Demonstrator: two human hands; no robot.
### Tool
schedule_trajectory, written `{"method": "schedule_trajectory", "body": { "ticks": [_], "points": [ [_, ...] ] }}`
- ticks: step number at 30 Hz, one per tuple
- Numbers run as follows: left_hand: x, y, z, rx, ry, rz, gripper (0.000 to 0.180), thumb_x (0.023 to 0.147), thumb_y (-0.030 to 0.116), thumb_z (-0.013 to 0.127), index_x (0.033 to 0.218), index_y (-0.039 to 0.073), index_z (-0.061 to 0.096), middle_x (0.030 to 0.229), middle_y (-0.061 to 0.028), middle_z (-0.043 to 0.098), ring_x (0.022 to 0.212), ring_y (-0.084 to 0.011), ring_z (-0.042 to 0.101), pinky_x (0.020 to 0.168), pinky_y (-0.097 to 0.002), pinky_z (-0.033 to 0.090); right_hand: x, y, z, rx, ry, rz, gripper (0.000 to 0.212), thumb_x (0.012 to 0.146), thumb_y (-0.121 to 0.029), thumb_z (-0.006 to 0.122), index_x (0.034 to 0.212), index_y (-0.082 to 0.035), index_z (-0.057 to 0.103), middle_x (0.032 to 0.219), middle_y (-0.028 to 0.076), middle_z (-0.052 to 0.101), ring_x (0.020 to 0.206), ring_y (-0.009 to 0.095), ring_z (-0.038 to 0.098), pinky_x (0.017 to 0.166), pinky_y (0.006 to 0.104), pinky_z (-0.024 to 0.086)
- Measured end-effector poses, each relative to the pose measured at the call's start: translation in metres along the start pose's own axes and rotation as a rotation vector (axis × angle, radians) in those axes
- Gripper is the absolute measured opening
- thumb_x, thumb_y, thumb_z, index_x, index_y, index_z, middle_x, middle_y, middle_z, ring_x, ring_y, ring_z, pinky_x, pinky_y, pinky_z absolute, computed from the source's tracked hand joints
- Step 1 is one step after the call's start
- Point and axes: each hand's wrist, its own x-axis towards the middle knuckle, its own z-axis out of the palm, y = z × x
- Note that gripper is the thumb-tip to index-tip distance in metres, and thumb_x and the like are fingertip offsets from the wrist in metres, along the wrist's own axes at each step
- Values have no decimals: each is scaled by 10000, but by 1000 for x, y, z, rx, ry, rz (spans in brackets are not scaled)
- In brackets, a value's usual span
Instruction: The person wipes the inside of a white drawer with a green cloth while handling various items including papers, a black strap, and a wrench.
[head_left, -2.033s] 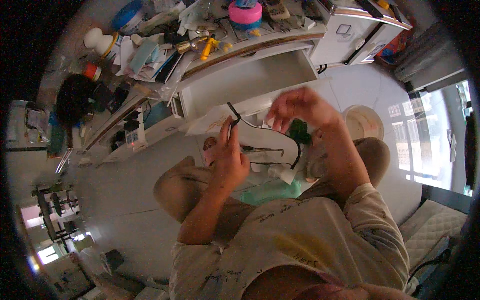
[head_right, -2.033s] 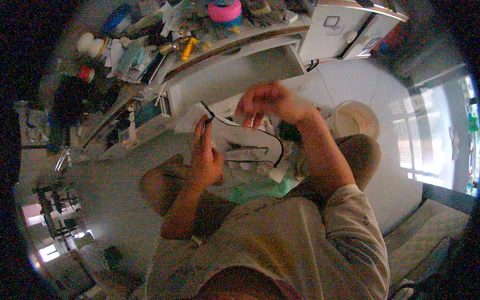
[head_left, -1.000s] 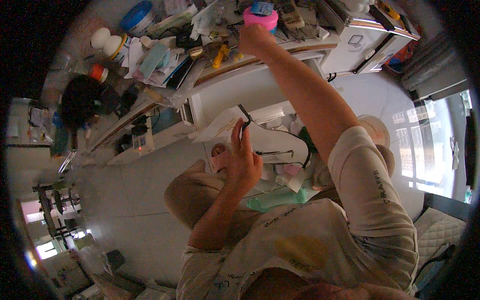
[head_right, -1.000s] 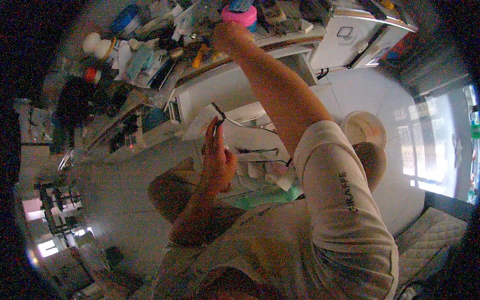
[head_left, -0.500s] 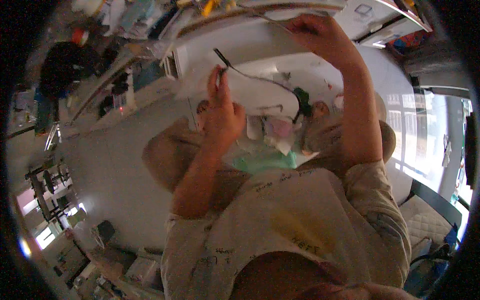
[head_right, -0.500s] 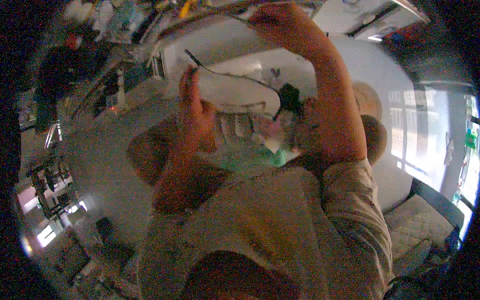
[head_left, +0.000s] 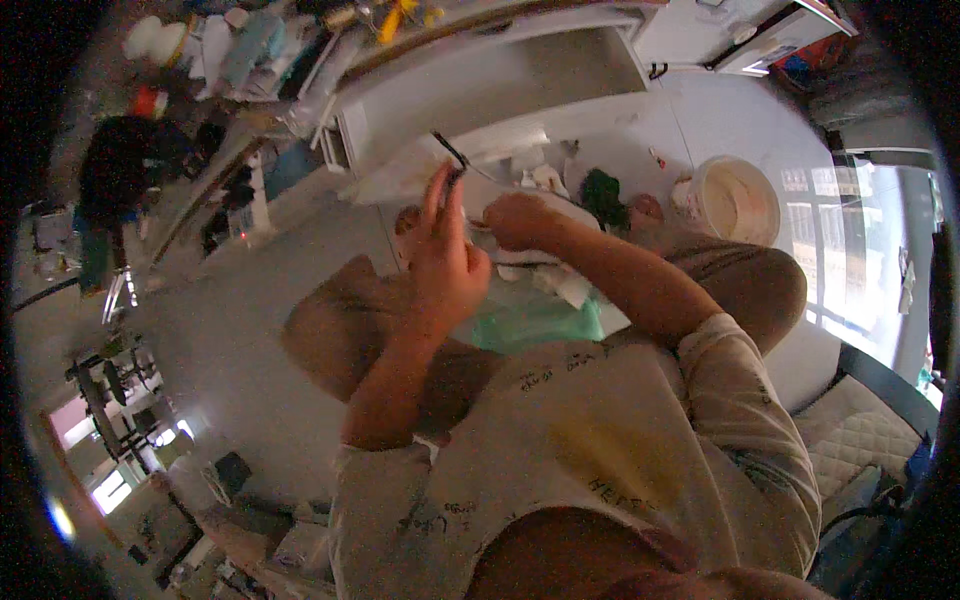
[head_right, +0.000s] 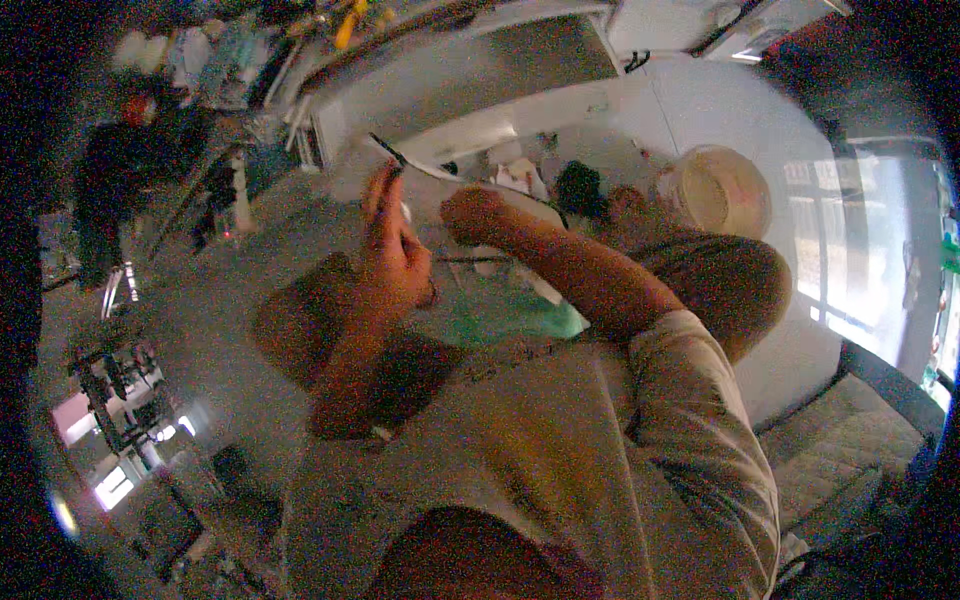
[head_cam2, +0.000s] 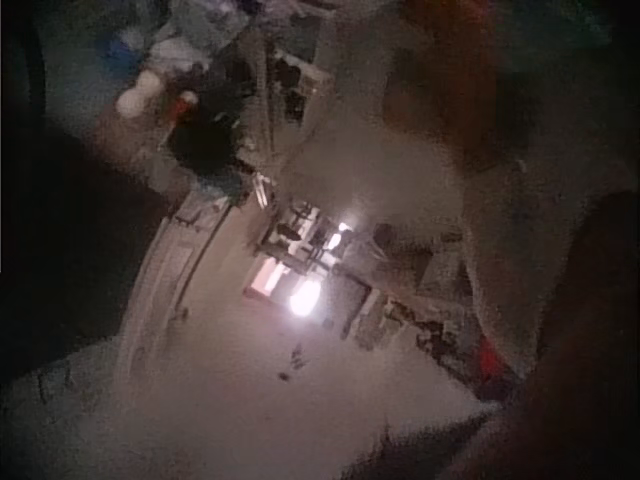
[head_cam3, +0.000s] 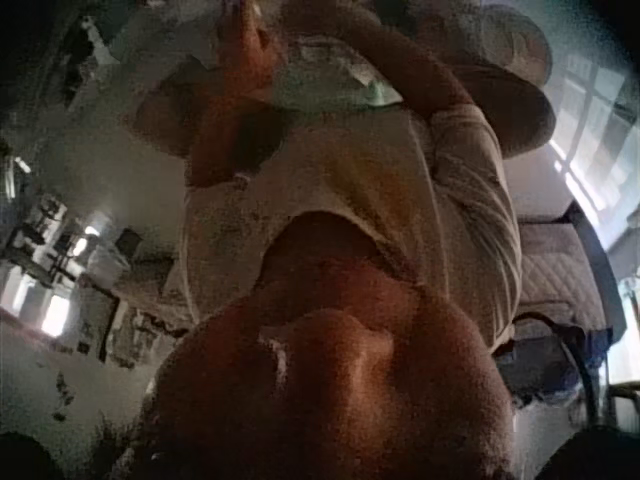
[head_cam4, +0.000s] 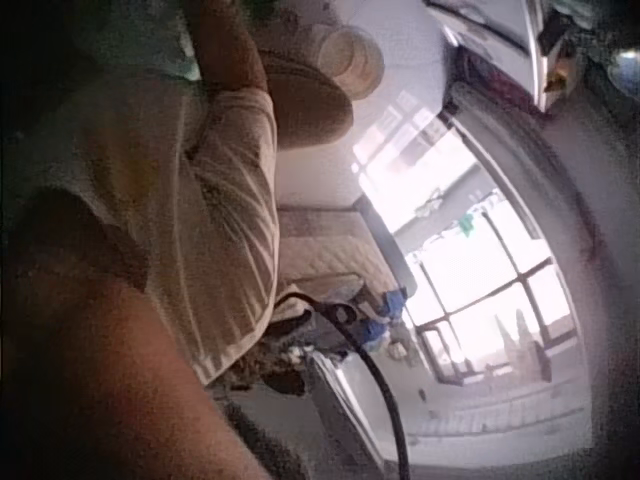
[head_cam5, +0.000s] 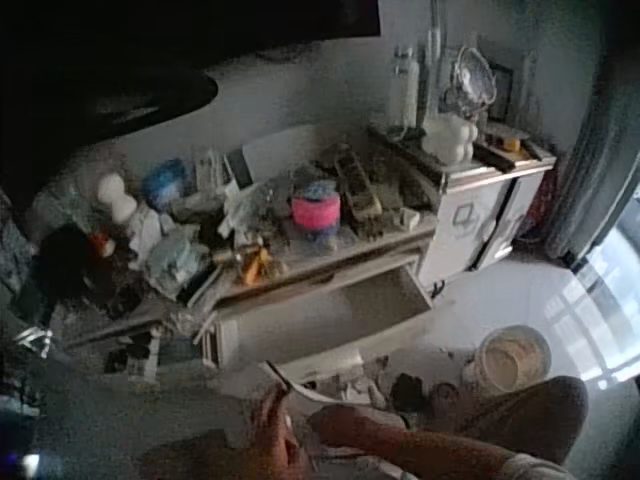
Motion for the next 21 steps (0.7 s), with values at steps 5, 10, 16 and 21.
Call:
{"method": "schedule_trajectory", "body": {
  "ticks": [5, 10, 16, 21],
  "points": [
    [5, 4, -2, -47, -15, 91, 684, 696, -118, 399, 1360, -27, 260, 1403, -248, 252, 1310, -398, 256, 1027, -396, 302, 73, 21, 87, 149, 0, 28, 219, 728, -124, 643, 895, 17, 655, 884, 193, 651, 780, 328, 650, 687, 440, 531],
    [5, 6, -5, -94, -23, 22, 676, 692, -113, 398, 1351, -45, 260, 1401, -248, 253, 1312, -406, 249, 1059, -424, 249, 89, 33, 107, 169, -67, -34, 186, 736, -122, 621, 860, 13, 653, 852, 195, 649, 762, 321, 649, 672, 437, 526],
    [2, -4, -7, -48, 42, 41, 691, 674, -110, 417, 1345, -52, 262, 1401, -246, 254, 1295, -407, 278, 1041, -423, 280, 54, 22, 61, 6, -220, -150, 158, 746, -120, 594, 818, 8, 650, 815, 197, 645, 740, 312, 649, 654, 435, 521],
    [-1, -11, -10, -23, 97, 43, 693, 684, -107, 413, 1355, -44, 253, 1412, -238, 245, 1301, -396, 276, 1046, -398, 277, -11, 6, -62, -159, -161, -339, 144, 750, -125, 563, 834, -32, 635, 764, 154, 646, 688, 320, 634, 599, 422, 499]
  ]
}}
